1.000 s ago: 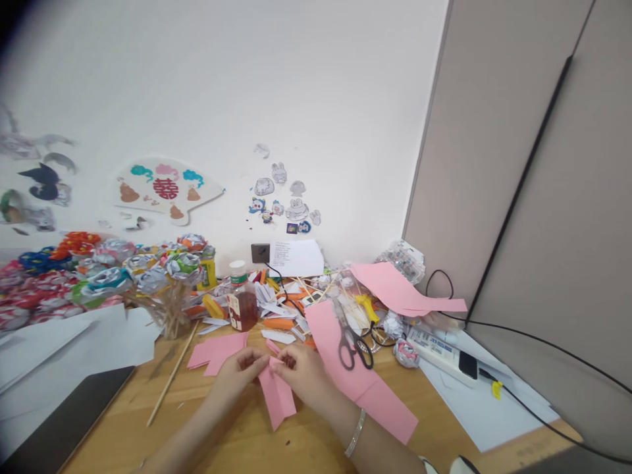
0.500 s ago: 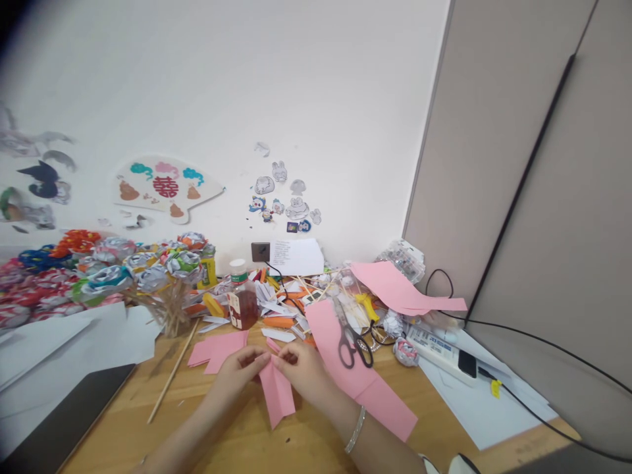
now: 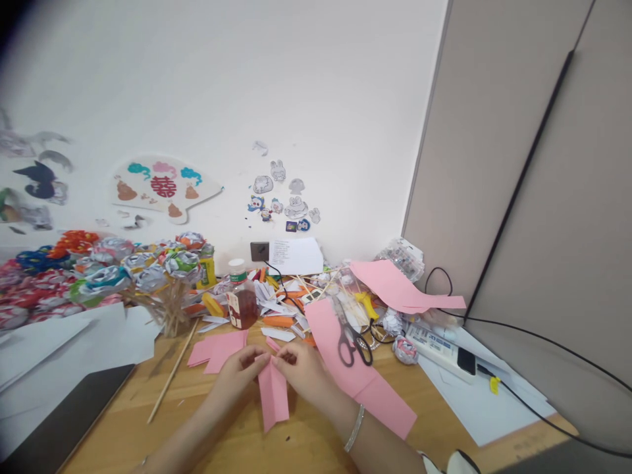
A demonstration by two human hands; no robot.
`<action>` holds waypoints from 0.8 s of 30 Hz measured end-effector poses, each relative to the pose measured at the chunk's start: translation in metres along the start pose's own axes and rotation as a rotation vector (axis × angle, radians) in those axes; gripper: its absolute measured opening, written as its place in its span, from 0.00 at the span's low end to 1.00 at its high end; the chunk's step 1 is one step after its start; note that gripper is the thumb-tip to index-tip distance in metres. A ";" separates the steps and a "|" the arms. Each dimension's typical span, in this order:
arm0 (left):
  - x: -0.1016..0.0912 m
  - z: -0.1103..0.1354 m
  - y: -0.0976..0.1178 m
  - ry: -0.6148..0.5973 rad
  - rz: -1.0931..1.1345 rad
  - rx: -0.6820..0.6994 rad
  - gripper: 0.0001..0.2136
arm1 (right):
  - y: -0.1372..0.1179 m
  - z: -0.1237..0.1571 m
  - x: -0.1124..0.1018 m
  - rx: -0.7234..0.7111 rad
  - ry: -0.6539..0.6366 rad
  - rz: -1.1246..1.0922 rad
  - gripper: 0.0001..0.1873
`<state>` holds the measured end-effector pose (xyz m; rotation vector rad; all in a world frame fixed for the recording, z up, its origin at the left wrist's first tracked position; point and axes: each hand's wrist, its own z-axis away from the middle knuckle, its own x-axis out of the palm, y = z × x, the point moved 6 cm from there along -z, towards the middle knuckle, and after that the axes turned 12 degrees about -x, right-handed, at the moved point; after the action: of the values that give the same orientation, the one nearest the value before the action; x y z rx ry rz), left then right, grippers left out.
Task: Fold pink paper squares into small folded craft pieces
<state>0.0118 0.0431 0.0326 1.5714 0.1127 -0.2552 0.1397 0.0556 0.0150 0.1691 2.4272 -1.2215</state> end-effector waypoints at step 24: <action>0.000 0.000 0.001 -0.006 0.003 -0.022 0.09 | 0.001 0.001 0.000 0.019 0.010 -0.037 0.09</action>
<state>0.0123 0.0429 0.0333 1.5489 0.1076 -0.2554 0.1405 0.0553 0.0143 0.1372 2.4386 -1.2625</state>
